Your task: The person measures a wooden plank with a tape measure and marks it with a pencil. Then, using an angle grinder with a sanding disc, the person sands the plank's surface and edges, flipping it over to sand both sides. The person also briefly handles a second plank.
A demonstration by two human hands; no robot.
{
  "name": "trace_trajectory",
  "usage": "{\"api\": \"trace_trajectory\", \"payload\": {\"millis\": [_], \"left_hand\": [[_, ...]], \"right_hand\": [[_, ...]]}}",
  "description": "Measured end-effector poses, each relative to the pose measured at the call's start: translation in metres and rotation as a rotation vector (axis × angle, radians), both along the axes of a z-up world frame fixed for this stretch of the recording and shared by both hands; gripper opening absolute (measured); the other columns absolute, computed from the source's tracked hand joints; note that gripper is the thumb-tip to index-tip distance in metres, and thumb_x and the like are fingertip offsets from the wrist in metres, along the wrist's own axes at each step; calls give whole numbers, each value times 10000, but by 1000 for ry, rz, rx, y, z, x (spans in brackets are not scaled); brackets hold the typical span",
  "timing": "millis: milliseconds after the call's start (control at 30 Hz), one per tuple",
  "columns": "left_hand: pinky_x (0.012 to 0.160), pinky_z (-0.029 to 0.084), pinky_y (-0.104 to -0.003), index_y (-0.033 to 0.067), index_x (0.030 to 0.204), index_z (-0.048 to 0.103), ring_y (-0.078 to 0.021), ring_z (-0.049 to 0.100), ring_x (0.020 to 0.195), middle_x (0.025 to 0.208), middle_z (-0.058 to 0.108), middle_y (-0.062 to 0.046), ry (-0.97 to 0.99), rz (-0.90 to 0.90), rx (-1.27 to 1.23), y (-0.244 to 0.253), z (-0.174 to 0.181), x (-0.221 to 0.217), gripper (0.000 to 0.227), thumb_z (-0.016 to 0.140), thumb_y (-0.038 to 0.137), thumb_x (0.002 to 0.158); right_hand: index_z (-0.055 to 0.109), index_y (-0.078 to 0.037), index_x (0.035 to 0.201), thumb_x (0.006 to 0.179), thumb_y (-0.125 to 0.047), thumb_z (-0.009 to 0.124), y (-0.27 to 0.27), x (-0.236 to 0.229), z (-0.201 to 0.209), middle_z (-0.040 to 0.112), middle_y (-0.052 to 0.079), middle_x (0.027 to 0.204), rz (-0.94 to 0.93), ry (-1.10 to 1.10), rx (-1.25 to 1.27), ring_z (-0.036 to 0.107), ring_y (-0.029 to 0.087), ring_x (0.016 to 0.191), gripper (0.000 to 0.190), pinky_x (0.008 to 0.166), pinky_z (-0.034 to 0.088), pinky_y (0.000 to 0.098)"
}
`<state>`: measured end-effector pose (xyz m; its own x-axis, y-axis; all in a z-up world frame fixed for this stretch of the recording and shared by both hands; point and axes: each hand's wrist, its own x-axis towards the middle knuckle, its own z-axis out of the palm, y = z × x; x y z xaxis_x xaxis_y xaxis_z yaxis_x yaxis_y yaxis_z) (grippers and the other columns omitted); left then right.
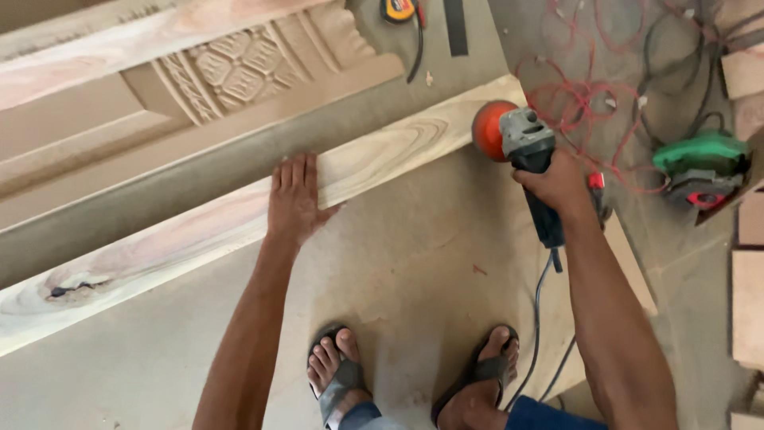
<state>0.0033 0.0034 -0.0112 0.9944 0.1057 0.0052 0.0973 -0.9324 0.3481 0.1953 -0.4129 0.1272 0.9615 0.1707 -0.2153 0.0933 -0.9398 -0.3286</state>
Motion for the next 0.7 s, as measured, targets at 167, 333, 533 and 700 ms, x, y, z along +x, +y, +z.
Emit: {"api": "trace_trajectory", "payload": {"millis": [167,333,533,700], "left_hand": [[1212,253,-519,-13,1555,339,-413,367,1424,1545,413,-201,15,34,-8,24,-3,-32,1116,748,664,767],[1266,185,-490,22,1585,279,-348,272,1514,1608,340,-161,90,92,28,78,1,-85,1159,742,673,746],[1278,144,-456,-28,1595,214,-321,158,1570,1681,207,-202,-14,89,50,107,-4,-134,1176,744,625,773],[1279,160,-453,-36,1594,219,-330,158,1572,1679,209,-204,42,225,29,85,-5,-140,1153,753,597,792]], "right_hand": [[702,-3,1104,672,-330,888,49,-33,-3,744,202,958,49,26,62,738,315,878,573,801,574,437],[688,-5,1155,686,-274,828,143,-94,-13,745,213,954,204,107,171,737,361,910,558,783,570,454],[647,13,1062,687,-298,851,237,-133,-26,729,247,926,409,97,129,704,438,896,528,770,560,503],[599,24,1035,688,-328,857,259,-138,-36,706,268,880,476,80,64,693,459,874,558,763,554,519]]}}
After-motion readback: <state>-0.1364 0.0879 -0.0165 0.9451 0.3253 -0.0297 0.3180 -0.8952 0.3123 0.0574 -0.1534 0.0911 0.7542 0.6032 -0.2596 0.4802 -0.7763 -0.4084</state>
